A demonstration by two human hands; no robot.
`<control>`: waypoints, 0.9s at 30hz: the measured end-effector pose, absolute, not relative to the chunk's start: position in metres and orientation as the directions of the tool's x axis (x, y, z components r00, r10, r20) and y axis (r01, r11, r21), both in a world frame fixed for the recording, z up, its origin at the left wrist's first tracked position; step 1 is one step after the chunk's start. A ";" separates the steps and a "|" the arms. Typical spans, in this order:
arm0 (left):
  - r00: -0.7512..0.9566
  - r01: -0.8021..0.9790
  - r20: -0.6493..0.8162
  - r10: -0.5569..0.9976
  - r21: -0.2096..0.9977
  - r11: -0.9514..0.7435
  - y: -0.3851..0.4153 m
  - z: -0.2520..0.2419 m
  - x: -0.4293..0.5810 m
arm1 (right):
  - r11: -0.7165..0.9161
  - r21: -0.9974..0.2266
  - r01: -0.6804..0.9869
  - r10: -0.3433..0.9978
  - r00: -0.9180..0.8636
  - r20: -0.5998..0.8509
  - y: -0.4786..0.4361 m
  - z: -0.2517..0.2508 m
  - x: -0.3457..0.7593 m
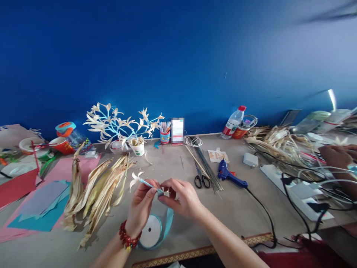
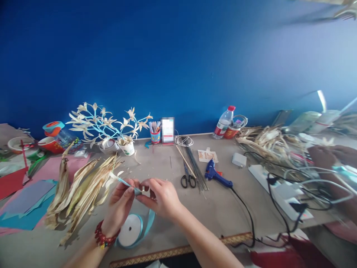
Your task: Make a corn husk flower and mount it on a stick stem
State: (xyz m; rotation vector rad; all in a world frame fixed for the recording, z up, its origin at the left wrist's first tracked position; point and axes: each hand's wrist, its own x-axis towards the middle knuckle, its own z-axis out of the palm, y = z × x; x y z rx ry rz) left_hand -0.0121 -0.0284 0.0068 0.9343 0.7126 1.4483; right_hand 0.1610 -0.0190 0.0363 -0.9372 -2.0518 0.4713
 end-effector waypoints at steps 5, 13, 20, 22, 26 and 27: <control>-0.047 -0.444 0.108 0.993 0.888 -0.118 -0.024 0.000 -0.015 | 0.251 -0.380 0.890 0.967 -0.218 0.128 -0.018 0.039 0.218; -0.029 -0.396 0.192 0.981 0.899 -0.187 -0.027 0.001 -0.012 | -0.117 -0.104 0.988 0.992 0.113 -0.049 -0.014 0.006 0.266; -0.040 -0.381 0.207 0.978 0.901 -0.206 -0.024 0.000 -0.015 | -0.145 -0.226 0.963 0.978 0.105 -0.179 0.000 0.021 0.278; -0.043 -0.379 0.213 0.976 0.901 -0.213 -0.024 0.000 -0.014 | -0.127 -0.336 0.933 0.968 0.043 -0.247 0.003 0.025 0.290; -0.040 -0.403 0.193 0.980 0.895 -0.193 -0.025 0.001 -0.012 | -0.211 -0.468 0.858 0.885 -0.035 -0.464 0.013 0.035 0.313; -0.038 -0.409 0.187 0.982 0.894 -0.186 -0.025 0.002 -0.011 | -0.230 -0.476 0.849 0.862 -0.049 -0.504 0.016 0.037 0.317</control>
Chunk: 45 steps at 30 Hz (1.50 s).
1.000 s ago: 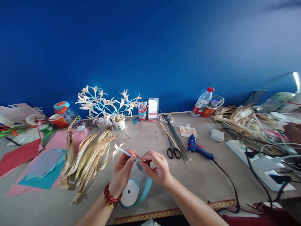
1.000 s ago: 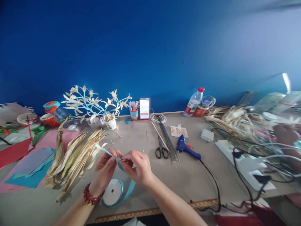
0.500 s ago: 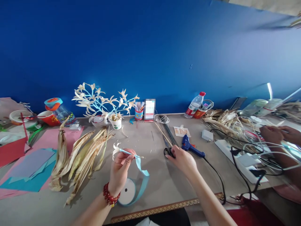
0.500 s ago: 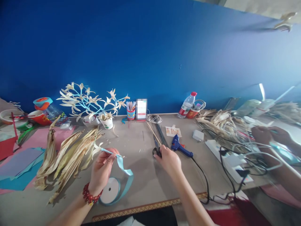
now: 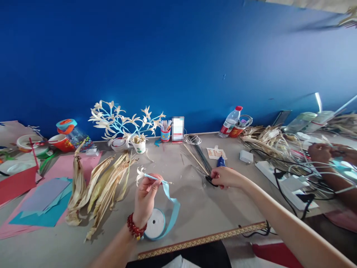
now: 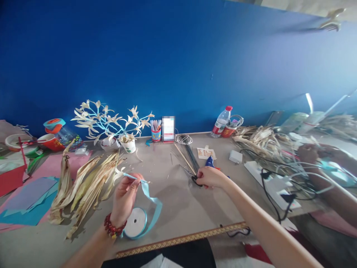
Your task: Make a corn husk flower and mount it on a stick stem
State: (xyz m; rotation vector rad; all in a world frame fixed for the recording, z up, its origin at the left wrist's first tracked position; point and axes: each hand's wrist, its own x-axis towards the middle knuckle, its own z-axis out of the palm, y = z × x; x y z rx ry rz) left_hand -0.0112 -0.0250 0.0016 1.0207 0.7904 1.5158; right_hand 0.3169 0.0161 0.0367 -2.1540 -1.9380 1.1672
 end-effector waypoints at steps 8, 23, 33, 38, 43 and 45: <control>-0.075 -0.407 0.150 0.986 0.898 -0.167 -0.022 0.002 -0.013 | -0.367 -0.751 0.549 0.782 -0.255 -0.568 0.002 0.043 0.321; -0.084 -0.555 0.006 0.996 0.830 -0.052 -0.019 0.009 -0.006 | 0.245 -0.608 0.755 0.965 -0.249 0.079 -0.047 0.018 0.221; -0.074 -0.566 -0.024 0.997 0.824 -0.022 -0.022 0.014 -0.003 | 0.353 -0.446 0.822 0.935 -0.320 0.150 -0.039 0.020 0.203; -0.072 -0.556 0.000 0.997 0.830 -0.040 -0.023 0.017 -0.003 | 0.376 -0.440 0.815 0.927 -0.332 0.176 -0.038 0.022 0.201; -0.074 -0.529 -0.007 0.997 0.848 -0.034 -0.023 0.016 -0.004 | 0.381 -0.423 0.822 0.924 -0.327 0.195 -0.037 0.022 0.200; -0.071 -0.537 -0.005 0.997 0.843 -0.034 -0.023 0.015 -0.004 | 0.379 -0.420 0.824 0.925 -0.325 0.197 -0.037 0.022 0.199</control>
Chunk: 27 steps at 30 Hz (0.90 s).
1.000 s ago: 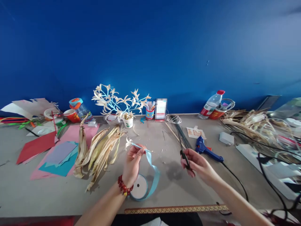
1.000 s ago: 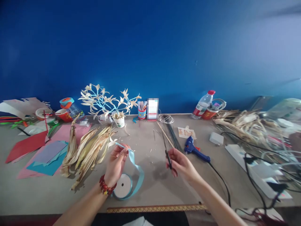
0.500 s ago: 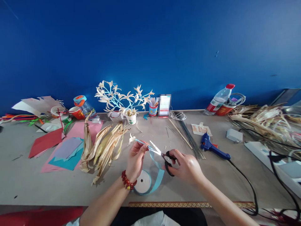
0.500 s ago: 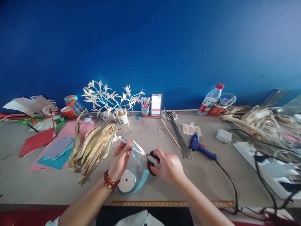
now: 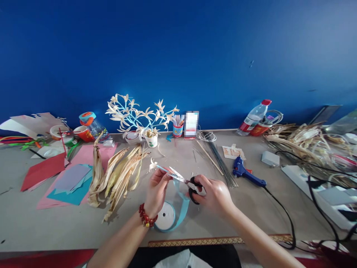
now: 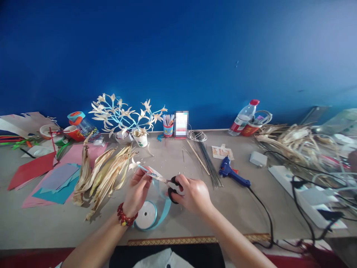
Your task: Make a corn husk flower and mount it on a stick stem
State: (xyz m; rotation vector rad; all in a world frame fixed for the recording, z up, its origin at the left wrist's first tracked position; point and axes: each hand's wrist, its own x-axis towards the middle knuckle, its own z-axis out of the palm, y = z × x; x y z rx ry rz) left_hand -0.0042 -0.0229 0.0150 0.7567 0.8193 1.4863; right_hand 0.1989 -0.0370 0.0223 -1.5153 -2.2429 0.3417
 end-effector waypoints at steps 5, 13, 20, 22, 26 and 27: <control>-0.064 -0.567 -0.004 0.998 0.823 -0.033 -0.023 0.012 -0.005 | 0.370 -0.410 0.834 0.928 -0.316 0.195 -0.037 0.020 0.199; -0.095 -0.516 -0.017 0.995 0.856 -0.034 -0.024 0.007 -0.003 | 0.327 -0.413 0.850 0.945 -0.282 0.167 -0.037 0.010 0.203; -0.058 -0.478 0.025 0.998 0.877 -0.050 -0.025 0.008 -0.001 | 0.374 -0.482 0.792 0.927 -0.331 0.175 -0.045 0.024 0.200; -0.053 -0.491 0.022 0.998 0.870 -0.045 -0.026 0.008 -0.002 | 0.378 -0.470 0.798 0.926 -0.326 0.192 -0.045 0.027 0.197; -0.058 -0.494 0.041 0.997 0.867 -0.065 -0.025 0.008 -0.002 | 0.382 -0.448 0.809 0.924 -0.322 0.206 -0.044 0.030 0.194; -0.060 -0.488 0.042 0.997 0.870 -0.066 -0.025 0.008 -0.002 | 0.384 -0.445 0.809 0.923 -0.324 0.207 -0.043 0.030 0.194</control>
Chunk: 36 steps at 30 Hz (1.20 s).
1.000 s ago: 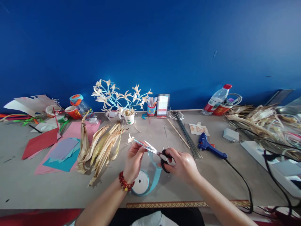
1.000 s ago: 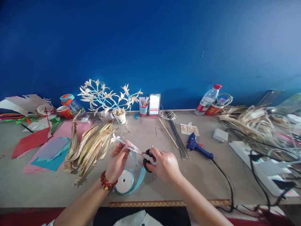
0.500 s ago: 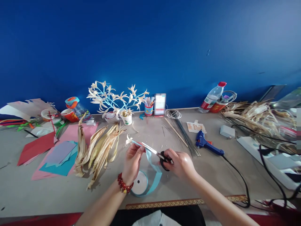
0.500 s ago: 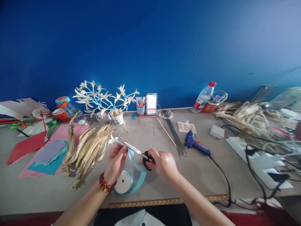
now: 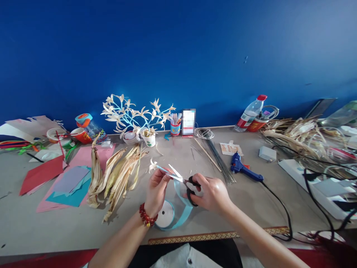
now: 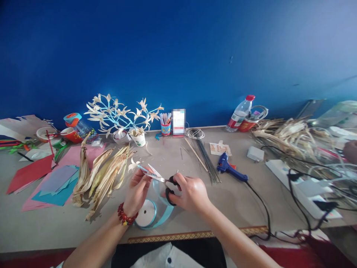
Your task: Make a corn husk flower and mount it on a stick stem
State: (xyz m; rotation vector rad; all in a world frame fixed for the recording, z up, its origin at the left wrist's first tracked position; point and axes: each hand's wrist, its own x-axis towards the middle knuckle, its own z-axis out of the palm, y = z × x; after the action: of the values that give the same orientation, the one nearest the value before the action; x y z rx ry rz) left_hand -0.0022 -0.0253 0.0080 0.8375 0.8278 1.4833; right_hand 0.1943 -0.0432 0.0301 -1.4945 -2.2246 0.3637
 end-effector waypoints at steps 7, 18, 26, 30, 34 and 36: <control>-0.040 -0.527 0.030 0.999 0.848 -0.046 -0.025 0.010 -0.002 | 0.370 -0.451 0.812 0.929 -0.316 0.193 -0.043 0.022 0.196; -0.018 -0.567 0.016 1.000 0.823 -0.023 -0.025 0.011 -0.001 | 0.417 -0.452 0.789 0.906 -0.321 0.276 -0.041 0.015 0.196; -0.010 -0.520 0.040 0.999 0.854 -0.040 -0.026 0.010 -0.004 | 0.154 -0.416 0.896 0.987 -0.121 0.103 -0.028 0.017 0.227; 0.010 -0.478 0.138 0.990 0.871 -0.116 -0.027 0.008 -0.004 | 0.082 -0.136 0.987 0.997 -0.080 0.019 -0.019 0.018 0.247; 0.015 -0.447 0.184 0.983 0.881 -0.158 -0.026 0.004 -0.004 | 0.068 -0.077 0.995 0.996 -0.072 -0.054 -0.015 0.014 0.250; 0.008 -0.428 0.201 0.979 0.886 -0.179 -0.026 0.003 -0.005 | 0.038 -0.124 0.992 0.988 -0.055 -0.142 -0.012 0.016 0.251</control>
State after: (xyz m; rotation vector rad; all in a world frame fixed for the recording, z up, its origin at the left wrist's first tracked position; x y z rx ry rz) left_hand -0.0054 -0.0257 0.0025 1.0340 0.7415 1.4864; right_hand 0.2506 -0.0123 0.0156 -2.1710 -2.2756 0.2980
